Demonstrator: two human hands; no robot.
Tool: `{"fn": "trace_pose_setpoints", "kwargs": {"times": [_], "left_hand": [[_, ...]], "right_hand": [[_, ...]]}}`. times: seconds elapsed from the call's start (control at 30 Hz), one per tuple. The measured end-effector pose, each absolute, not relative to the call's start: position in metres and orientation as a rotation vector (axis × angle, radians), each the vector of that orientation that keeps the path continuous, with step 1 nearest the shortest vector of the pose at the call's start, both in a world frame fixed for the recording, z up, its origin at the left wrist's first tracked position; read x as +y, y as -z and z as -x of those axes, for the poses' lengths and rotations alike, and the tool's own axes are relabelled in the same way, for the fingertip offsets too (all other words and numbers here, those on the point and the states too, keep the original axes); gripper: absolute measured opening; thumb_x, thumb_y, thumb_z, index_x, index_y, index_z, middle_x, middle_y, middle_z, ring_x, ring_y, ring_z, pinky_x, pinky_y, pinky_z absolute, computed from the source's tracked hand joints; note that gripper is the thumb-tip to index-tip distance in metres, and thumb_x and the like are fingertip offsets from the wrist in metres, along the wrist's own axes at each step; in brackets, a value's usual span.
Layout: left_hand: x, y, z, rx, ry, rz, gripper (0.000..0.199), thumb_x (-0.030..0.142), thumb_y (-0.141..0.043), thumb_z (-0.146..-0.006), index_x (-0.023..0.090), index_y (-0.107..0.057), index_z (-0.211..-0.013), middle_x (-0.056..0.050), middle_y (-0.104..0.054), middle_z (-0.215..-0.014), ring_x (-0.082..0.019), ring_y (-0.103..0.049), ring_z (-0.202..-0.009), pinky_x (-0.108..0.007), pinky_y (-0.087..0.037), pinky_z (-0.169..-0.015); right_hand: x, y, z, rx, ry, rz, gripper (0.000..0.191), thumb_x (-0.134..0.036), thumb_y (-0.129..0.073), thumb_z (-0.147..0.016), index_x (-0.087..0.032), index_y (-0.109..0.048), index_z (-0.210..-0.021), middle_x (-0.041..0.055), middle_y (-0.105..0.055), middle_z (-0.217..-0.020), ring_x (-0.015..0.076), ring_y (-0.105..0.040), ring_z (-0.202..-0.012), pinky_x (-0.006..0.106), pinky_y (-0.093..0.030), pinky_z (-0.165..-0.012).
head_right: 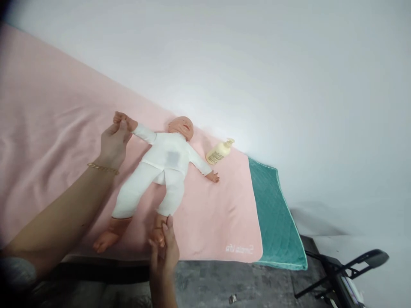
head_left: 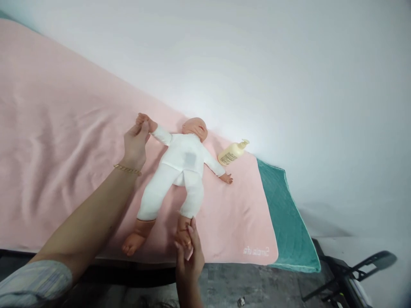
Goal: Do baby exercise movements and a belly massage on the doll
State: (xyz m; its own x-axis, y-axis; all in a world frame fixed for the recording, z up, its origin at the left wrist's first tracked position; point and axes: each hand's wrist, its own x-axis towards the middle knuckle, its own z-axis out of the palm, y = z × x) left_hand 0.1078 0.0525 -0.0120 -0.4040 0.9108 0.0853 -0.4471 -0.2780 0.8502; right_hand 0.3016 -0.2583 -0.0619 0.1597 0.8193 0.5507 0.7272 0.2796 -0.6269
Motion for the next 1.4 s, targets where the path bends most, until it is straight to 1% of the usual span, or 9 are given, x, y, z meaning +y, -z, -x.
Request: {"fn": "trace_pose_setpoints", "kwargs": {"times": [0.1,0.27,0.47,0.67,0.77,0.9,1.1,1.27,1.4], "left_hand": [[0.069,0.034,-0.096,0.977,-1.731,-0.656,0.061,0.071,-0.067,-0.08,0.023,-0.062,-0.118,-0.002,-0.067,-0.133,-0.03,-0.051,-0.138,-0.051,-0.04,-0.112],[0.084,0.057,-0.088,1.003,-1.626,-0.657,0.07,0.087,-0.044,-0.082,0.022,-0.068,-0.09,-0.001,-0.074,-0.113,-0.029,-0.035,-0.148,-0.051,-0.037,-0.106],[0.068,0.036,-0.1,0.968,-1.834,-0.648,0.05,0.064,-0.066,-0.087,0.023,-0.065,-0.115,-0.001,-0.07,-0.125,-0.027,-0.053,-0.135,-0.05,-0.042,-0.112],[0.034,-0.01,-0.108,0.865,-1.822,-1.296,0.031,0.041,-0.081,-0.08,0.02,-0.076,-0.103,-0.005,-0.075,-0.115,-0.028,-0.066,-0.115,-0.047,-0.05,-0.108],[0.028,-0.016,-0.106,0.837,-1.62,-1.729,0.027,0.039,-0.079,-0.079,0.026,-0.079,-0.103,-0.004,-0.076,-0.116,-0.029,-0.064,-0.121,-0.048,-0.047,-0.111],[0.035,-0.007,-0.108,0.709,-1.297,-2.078,0.017,0.036,-0.073,-0.079,0.032,-0.082,-0.094,0.0,-0.077,-0.114,-0.029,-0.061,-0.127,-0.05,-0.04,-0.116],[0.042,0.003,-0.112,0.693,-1.07,-2.281,0.029,0.025,-0.069,-0.081,0.037,-0.081,-0.105,0.002,-0.077,-0.117,-0.03,-0.053,-0.136,-0.049,-0.039,-0.115],[0.039,-0.002,-0.108,0.679,-1.119,-2.231,0.027,0.026,-0.07,-0.081,0.036,-0.081,-0.104,0.002,-0.077,-0.117,-0.03,-0.054,-0.135,-0.051,-0.037,-0.117],[0.03,-0.012,-0.105,0.729,-1.388,-2.011,0.02,0.033,-0.077,-0.08,0.033,-0.082,-0.099,0.0,-0.076,-0.119,-0.029,-0.056,-0.133,-0.05,-0.04,-0.117]], "right_hand": [[-0.268,0.079,-0.297,-1.573,-0.112,1.505,0.046,-0.015,-0.063,-0.094,-0.02,-0.06,-0.139,0.0139,-0.064,-0.139,0.0278,-0.067,-0.122,0.034,-0.062,-0.095],[-0.271,0.097,-0.294,-1.561,-0.039,1.489,0.045,-0.015,-0.065,-0.093,-0.022,-0.062,-0.138,0.013,-0.064,-0.139,0.0285,-0.068,-0.119,0.033,-0.064,-0.09],[-0.266,0.085,-0.297,-1.589,-0.015,1.461,0.043,-0.02,-0.057,-0.099,-0.022,-0.055,-0.142,0.0138,-0.063,-0.14,0.0285,-0.066,-0.123,0.038,-0.064,-0.092],[-0.223,0.045,-0.311,-1.551,0.058,1.455,0.049,-0.032,-0.046,-0.105,-0.019,-0.042,-0.152,0.0191,-0.06,-0.142,0.0304,-0.064,-0.127,0.045,-0.062,-0.094],[-0.191,0.021,-0.316,-1.55,0.03,1.442,0.05,-0.033,-0.045,-0.105,-0.018,-0.041,-0.152,0.0194,-0.06,-0.143,0.0303,-0.061,-0.131,0.048,-0.059,-0.1],[-0.15,-0.003,-0.315,-1.553,-0.032,1.413,0.046,-0.029,-0.047,-0.104,-0.019,-0.045,-0.149,0.0165,-0.058,-0.146,0.0268,-0.058,-0.134,0.045,-0.055,-0.105],[-0.115,-0.013,-0.307,-1.62,-0.031,1.334,0.049,-0.027,-0.047,-0.104,-0.023,-0.042,-0.152,0.0128,-0.057,-0.148,0.0236,-0.056,-0.137,0.04,-0.055,-0.106],[-0.123,-0.015,-0.306,-1.628,-0.019,1.313,0.05,-0.022,-0.05,-0.103,-0.025,-0.042,-0.152,0.0116,-0.057,-0.148,0.0236,-0.057,-0.136,0.039,-0.057,-0.104],[-0.152,-0.007,-0.308,-1.61,-0.022,1.295,0.049,-0.017,-0.052,-0.101,-0.025,-0.045,-0.149,0.011,-0.058,-0.147,0.0248,-0.059,-0.134,0.041,-0.059,-0.102]]}}
